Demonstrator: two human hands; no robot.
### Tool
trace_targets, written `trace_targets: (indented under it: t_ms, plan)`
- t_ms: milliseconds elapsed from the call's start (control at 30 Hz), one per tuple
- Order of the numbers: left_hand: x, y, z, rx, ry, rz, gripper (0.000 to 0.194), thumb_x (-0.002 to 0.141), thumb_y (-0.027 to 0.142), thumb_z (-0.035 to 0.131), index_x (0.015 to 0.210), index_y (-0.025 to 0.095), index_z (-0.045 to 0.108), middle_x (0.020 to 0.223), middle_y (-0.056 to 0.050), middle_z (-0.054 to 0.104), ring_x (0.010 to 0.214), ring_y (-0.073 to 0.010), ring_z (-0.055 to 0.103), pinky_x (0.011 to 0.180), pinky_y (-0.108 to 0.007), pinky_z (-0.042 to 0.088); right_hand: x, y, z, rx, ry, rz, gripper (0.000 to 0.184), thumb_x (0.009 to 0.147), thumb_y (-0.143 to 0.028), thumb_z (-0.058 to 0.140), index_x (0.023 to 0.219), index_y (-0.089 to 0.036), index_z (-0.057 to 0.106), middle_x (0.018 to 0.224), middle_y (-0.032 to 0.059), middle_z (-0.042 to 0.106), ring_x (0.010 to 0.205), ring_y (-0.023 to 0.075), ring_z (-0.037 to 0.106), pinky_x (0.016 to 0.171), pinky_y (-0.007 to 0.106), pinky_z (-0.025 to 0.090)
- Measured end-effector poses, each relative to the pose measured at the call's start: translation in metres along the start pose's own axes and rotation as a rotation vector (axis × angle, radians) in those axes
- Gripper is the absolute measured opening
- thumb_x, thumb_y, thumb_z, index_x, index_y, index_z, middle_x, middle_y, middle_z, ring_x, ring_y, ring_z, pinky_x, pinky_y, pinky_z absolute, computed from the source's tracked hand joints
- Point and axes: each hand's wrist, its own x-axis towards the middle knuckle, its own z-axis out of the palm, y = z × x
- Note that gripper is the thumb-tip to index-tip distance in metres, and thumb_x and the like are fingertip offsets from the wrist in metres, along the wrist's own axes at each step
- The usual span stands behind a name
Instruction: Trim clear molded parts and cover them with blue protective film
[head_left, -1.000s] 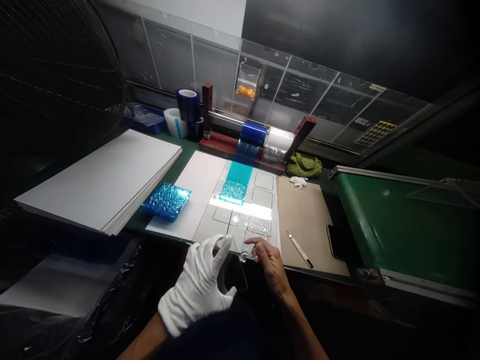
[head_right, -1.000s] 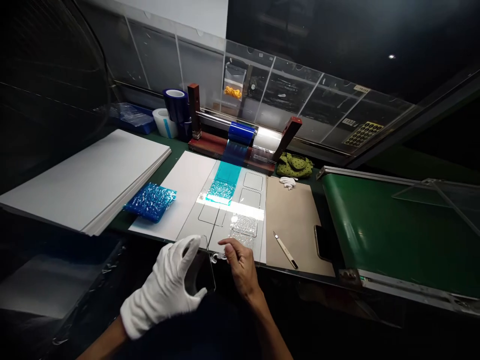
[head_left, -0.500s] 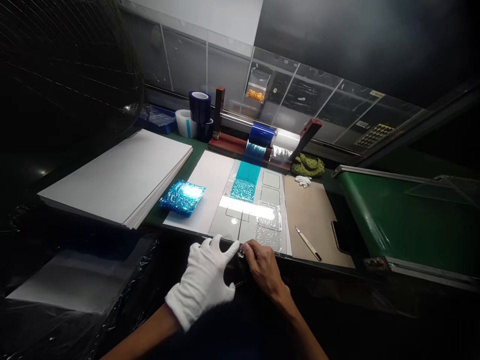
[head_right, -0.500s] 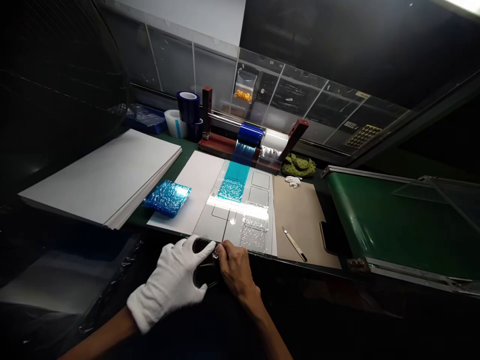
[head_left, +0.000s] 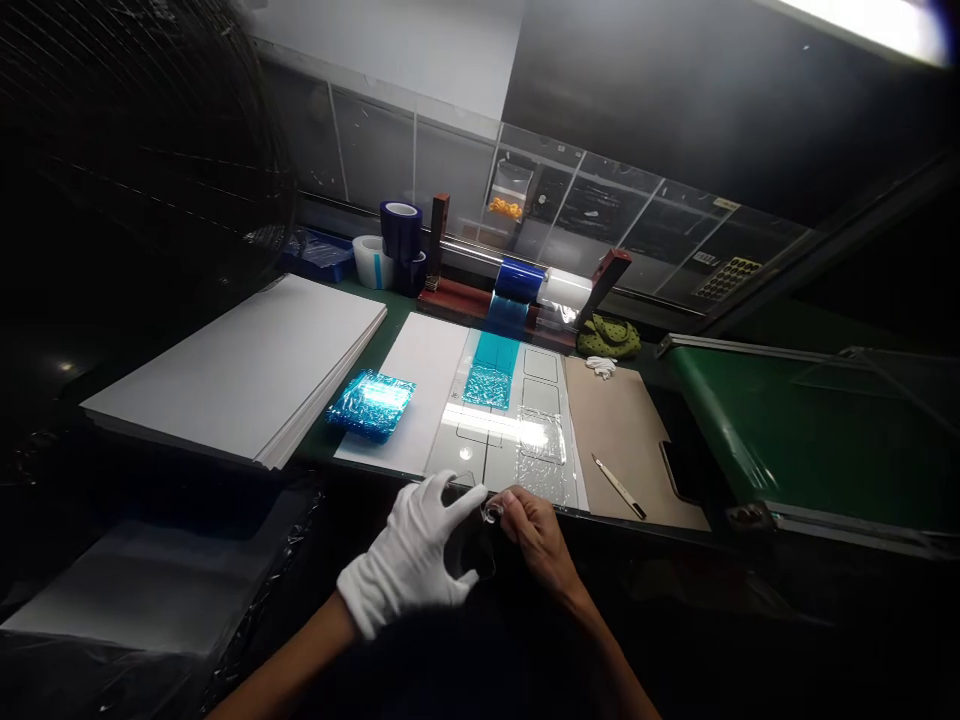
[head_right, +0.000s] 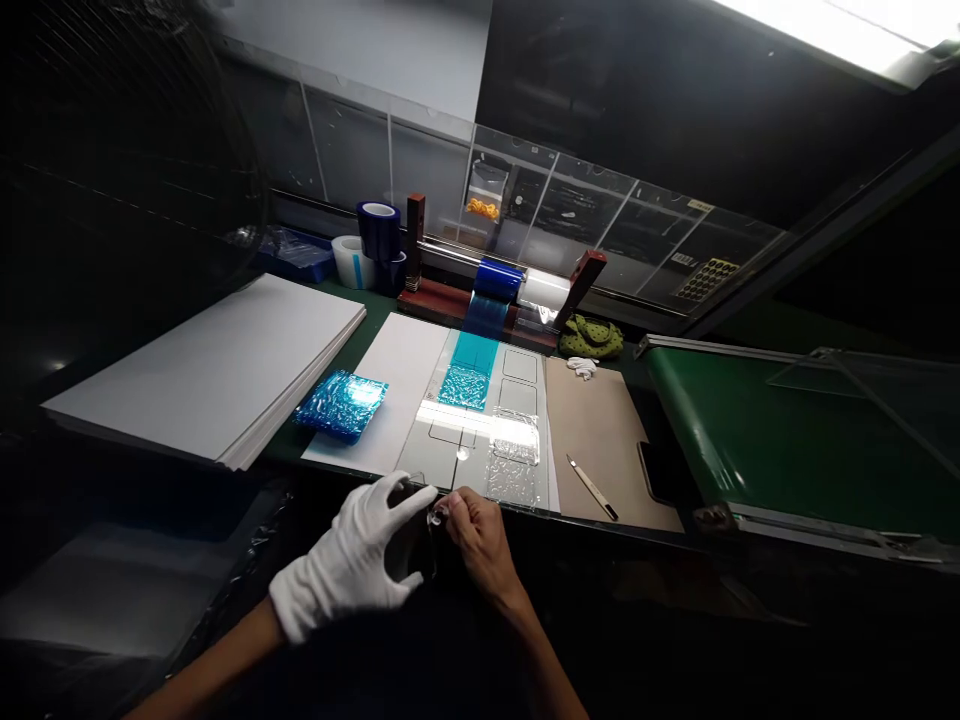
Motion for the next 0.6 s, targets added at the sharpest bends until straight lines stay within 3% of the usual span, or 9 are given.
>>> trace_targets:
  t_ms: [100, 167, 267, 367, 433, 500, 600]
  plan:
    - [-0.015, -0.015, 0.022, -0.239, 0.179, 0.031, 0.086, 0.061, 0.032, 0.065, 0.138, 0.026, 0.026, 0.138, -0.012, 0.029, 0.123, -0.0295, 0.039, 0.100, -0.042, 0.038, 0.003, 0.002, -0.001, 0.278, -0.113, 0.079, 0.046, 0.090, -0.052, 0.039, 0.078, -0.014, 0.062, 0.049, -0.0064, 0.034, 0.046, 0.0080, 0.029, 0.049, 0.022, 0.025]
    - [-0.014, -0.012, 0.026, -0.248, 0.196, 0.003, 0.086, 0.061, 0.034, 0.065, 0.138, 0.027, 0.027, 0.138, -0.012, 0.029, 0.122, -0.0292, 0.041, 0.099, -0.041, 0.038, 0.006, 0.003, -0.002, 0.268, -0.075, 0.077, 0.045, 0.090, -0.050, 0.039, 0.076, -0.014, 0.062, 0.050, -0.0059, 0.035, 0.046, 0.0080, 0.030, 0.049, 0.022, 0.025]
    - [0.001, 0.006, 0.014, -0.076, 0.047, -0.090, 0.079, 0.059, 0.038, 0.067, 0.132, 0.029, 0.039, 0.125, -0.011, 0.042, 0.108, -0.0317, 0.049, 0.089, -0.046, 0.041, 0.008, 0.003, 0.000, -0.092, 0.058, -0.023, 0.037, 0.090, -0.043, 0.042, 0.071, -0.017, 0.060, 0.055, -0.0014, 0.046, 0.049, 0.0100, 0.038, 0.052, 0.024, 0.027]
    - [0.017, 0.025, -0.005, 0.160, -0.142, -0.203, 0.063, 0.052, 0.039, 0.069, 0.112, 0.024, 0.056, 0.101, -0.012, 0.053, 0.086, -0.0340, 0.055, 0.072, -0.050, 0.042, 0.008, 0.003, 0.010, -0.539, 0.161, -0.112, 0.028, 0.088, -0.034, 0.045, 0.069, -0.019, 0.059, 0.055, 0.0010, 0.050, 0.048, 0.0118, 0.040, 0.054, 0.027, 0.025]
    - [0.022, 0.030, -0.011, 0.247, -0.202, -0.241, 0.057, 0.049, 0.038, 0.070, 0.102, 0.020, 0.059, 0.094, -0.013, 0.054, 0.079, -0.0341, 0.055, 0.068, -0.050, 0.041, 0.007, 0.005, 0.016, -0.674, 0.203, -0.114, 0.026, 0.089, -0.031, 0.044, 0.071, -0.019, 0.059, 0.053, 0.0013, 0.050, 0.047, 0.0119, 0.038, 0.054, 0.027, 0.024]
    - [0.020, 0.027, -0.010, 0.222, -0.184, -0.217, 0.061, 0.050, 0.038, 0.069, 0.108, 0.021, 0.057, 0.097, -0.013, 0.054, 0.084, -0.0349, 0.055, 0.071, -0.051, 0.041, 0.005, 0.006, 0.015, -0.654, 0.221, -0.092, 0.028, 0.090, -0.032, 0.042, 0.073, -0.019, 0.059, 0.055, 0.0019, 0.051, 0.048, 0.0120, 0.040, 0.054, 0.027, 0.025]
    - [0.008, 0.012, 0.002, 0.002, -0.111, -0.095, 0.082, 0.054, 0.037, 0.070, 0.130, 0.026, 0.042, 0.118, -0.013, 0.048, 0.103, -0.0336, 0.051, 0.086, -0.050, 0.041, 0.001, 0.007, 0.003, -0.286, 0.126, -0.028, 0.036, 0.090, -0.040, 0.041, 0.070, -0.018, 0.059, 0.059, 0.0010, 0.053, 0.052, 0.0113, 0.044, 0.054, 0.024, 0.030]
